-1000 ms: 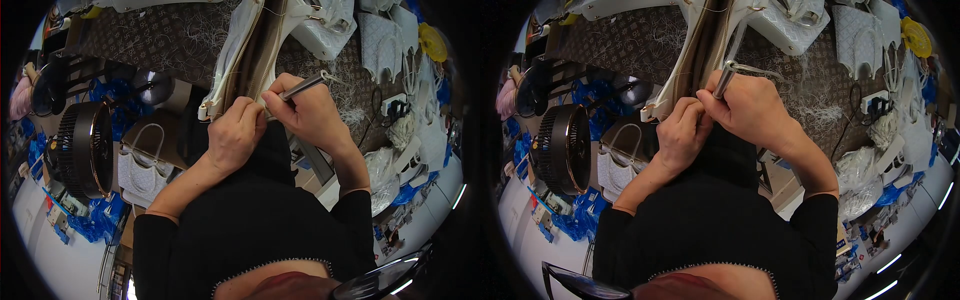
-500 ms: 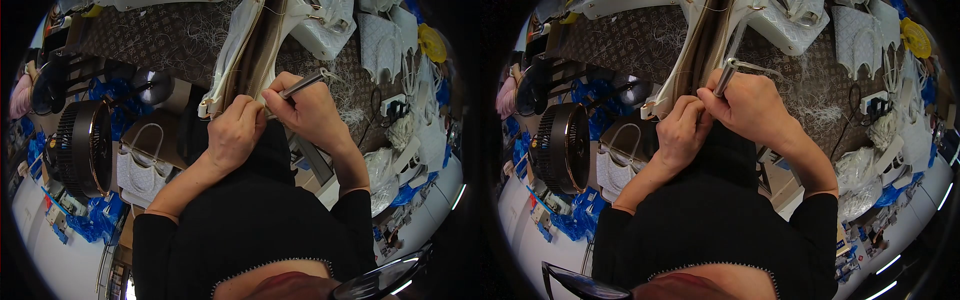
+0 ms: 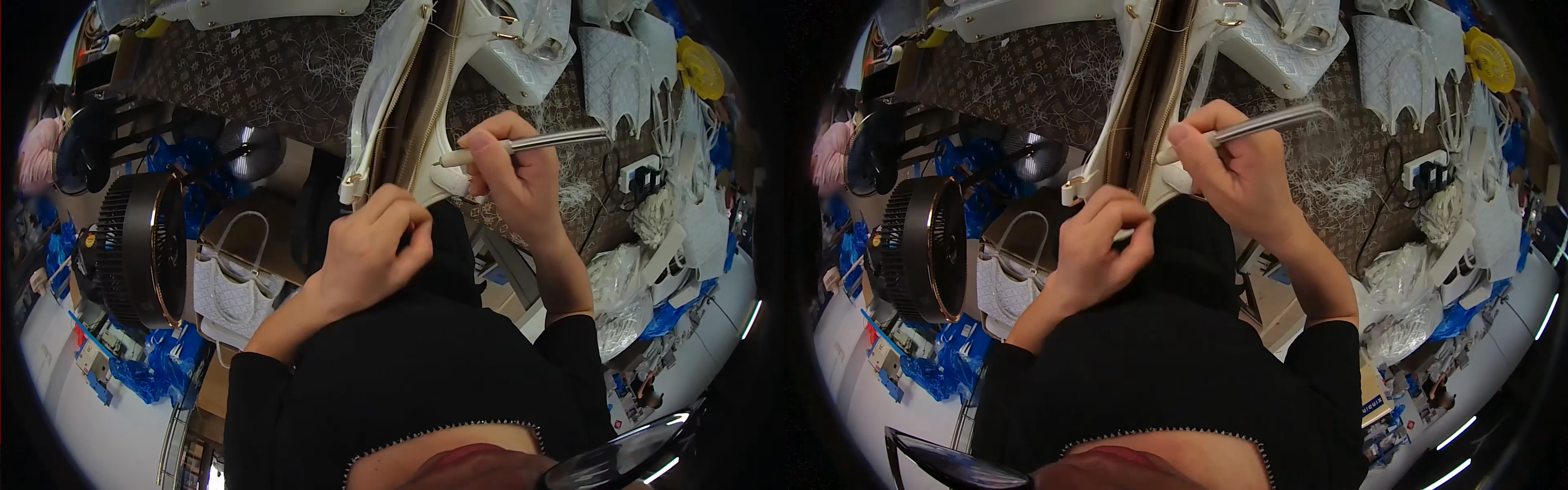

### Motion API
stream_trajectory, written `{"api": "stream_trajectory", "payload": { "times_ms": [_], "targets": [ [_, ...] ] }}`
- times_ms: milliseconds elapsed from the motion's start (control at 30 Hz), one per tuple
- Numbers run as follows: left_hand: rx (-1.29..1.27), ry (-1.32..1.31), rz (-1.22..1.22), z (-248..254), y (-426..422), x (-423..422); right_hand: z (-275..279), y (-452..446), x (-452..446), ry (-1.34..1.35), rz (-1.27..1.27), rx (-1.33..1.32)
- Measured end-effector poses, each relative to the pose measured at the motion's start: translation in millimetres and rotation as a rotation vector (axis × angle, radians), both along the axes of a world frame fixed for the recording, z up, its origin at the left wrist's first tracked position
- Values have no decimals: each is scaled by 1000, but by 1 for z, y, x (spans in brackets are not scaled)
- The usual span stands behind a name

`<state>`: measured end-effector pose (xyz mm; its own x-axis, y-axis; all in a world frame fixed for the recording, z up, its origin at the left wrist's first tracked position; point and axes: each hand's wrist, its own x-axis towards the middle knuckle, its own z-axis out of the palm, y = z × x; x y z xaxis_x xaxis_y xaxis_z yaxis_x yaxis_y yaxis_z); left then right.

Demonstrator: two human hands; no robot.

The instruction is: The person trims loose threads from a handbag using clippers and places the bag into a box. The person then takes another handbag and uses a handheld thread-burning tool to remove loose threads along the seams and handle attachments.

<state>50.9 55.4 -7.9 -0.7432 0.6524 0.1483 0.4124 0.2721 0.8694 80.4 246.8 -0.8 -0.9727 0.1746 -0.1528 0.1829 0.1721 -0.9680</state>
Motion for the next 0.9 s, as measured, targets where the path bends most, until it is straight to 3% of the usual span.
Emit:
{"api": "stream_trajectory", "payload": {
  "times_ms": [33,100,167,233,300,367,400,467,500,533,600,633,700,733,900],
  "targets": [
    [101,-119,-113,13,-9,-6,0,0,2,18,-96,-186],
    [313,-251,23,29,-32,-25,-13,0,9,106,-119,-258],
    [577,-226,321,21,-43,-58,-25,-6,14,237,-296,-578],
    [252,-106,462,6,-28,-101,-33,-15,16,215,-362,-620],
    [-35,60,355,-8,1,-123,-38,-23,13,303,-496,-904],
    [-140,385,287,-17,36,-133,-37,-26,13,334,-486,-890],
    [-134,395,280,-18,46,-140,-36,-27,14,350,-476,-874],
    [-292,168,-14,-17,64,-155,-37,-35,12,426,-465,-742],
    [-180,-138,-62,-24,69,-162,-38,-38,13,485,-449,-610],
    [-177,-123,-77,-31,71,-163,-42,-36,20,489,-329,-459],
    [68,-442,29,-37,77,-163,-42,-46,18,570,-292,-321],
    [47,-438,42,-38,76,-164,-48,-41,25,519,-246,-271],
    [136,-501,64,-37,77,-163,-55,-38,14,583,-408,-216],
    [229,-573,102,-35,76,-161,-54,-31,12,616,-424,-431],
    [316,-594,167,-22,60,-139,-39,21,3,705,-516,-451]
  ]
}}
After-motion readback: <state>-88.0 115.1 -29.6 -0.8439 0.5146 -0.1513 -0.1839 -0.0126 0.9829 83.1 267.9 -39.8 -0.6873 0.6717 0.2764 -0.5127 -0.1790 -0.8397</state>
